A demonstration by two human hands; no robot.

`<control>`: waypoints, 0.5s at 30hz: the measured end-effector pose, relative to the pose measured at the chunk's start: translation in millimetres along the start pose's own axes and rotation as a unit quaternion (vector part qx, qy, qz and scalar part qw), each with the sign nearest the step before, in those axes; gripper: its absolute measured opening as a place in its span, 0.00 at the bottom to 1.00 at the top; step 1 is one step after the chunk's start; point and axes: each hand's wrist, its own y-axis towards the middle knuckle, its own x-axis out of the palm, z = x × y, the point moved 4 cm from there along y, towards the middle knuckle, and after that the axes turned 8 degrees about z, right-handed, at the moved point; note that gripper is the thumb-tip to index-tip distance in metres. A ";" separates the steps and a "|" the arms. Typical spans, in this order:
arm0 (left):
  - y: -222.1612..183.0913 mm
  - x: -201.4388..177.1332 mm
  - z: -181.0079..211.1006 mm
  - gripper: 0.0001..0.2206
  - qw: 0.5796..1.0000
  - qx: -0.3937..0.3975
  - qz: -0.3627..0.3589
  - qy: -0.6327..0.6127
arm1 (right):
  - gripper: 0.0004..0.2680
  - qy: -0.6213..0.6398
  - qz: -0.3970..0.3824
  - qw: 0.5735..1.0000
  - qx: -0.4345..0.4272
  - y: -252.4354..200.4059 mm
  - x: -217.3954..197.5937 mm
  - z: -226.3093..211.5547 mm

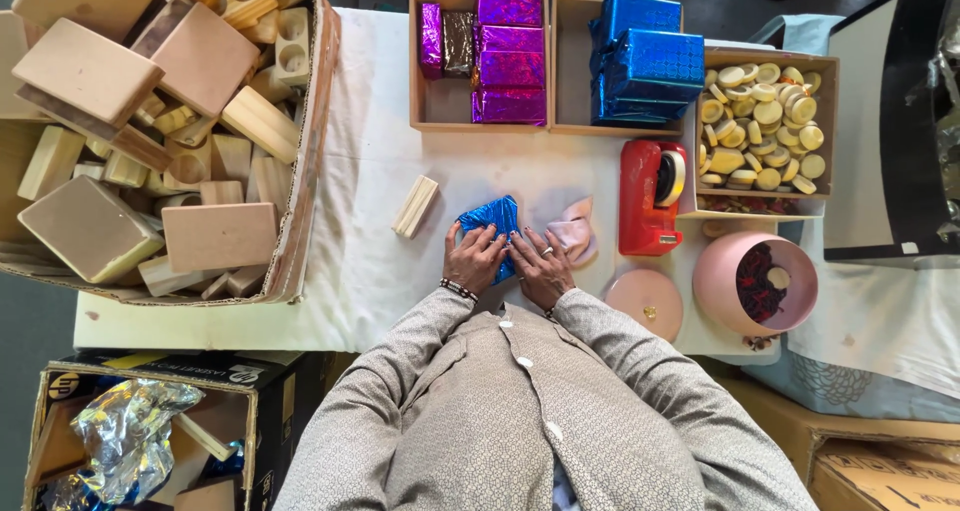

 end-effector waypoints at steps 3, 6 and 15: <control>-1.3 2.9 -0.6 0.10 1.000 -0.005 0.010 0.000 | 0.16 0.011 0.015 1.000 0.006 3.9 -2.4 -0.8; -2.6 8.2 -2.2 0.08 0.999 -0.031 0.025 -0.016 | 0.14 0.064 0.042 0.996 0.043 11.5 -11.2 -0.4; 2.6 7.2 -1.5 0.05 0.992 -0.104 0.015 -0.069 | 0.05 0.077 0.215 0.927 0.296 -18.3 -81.4 79.2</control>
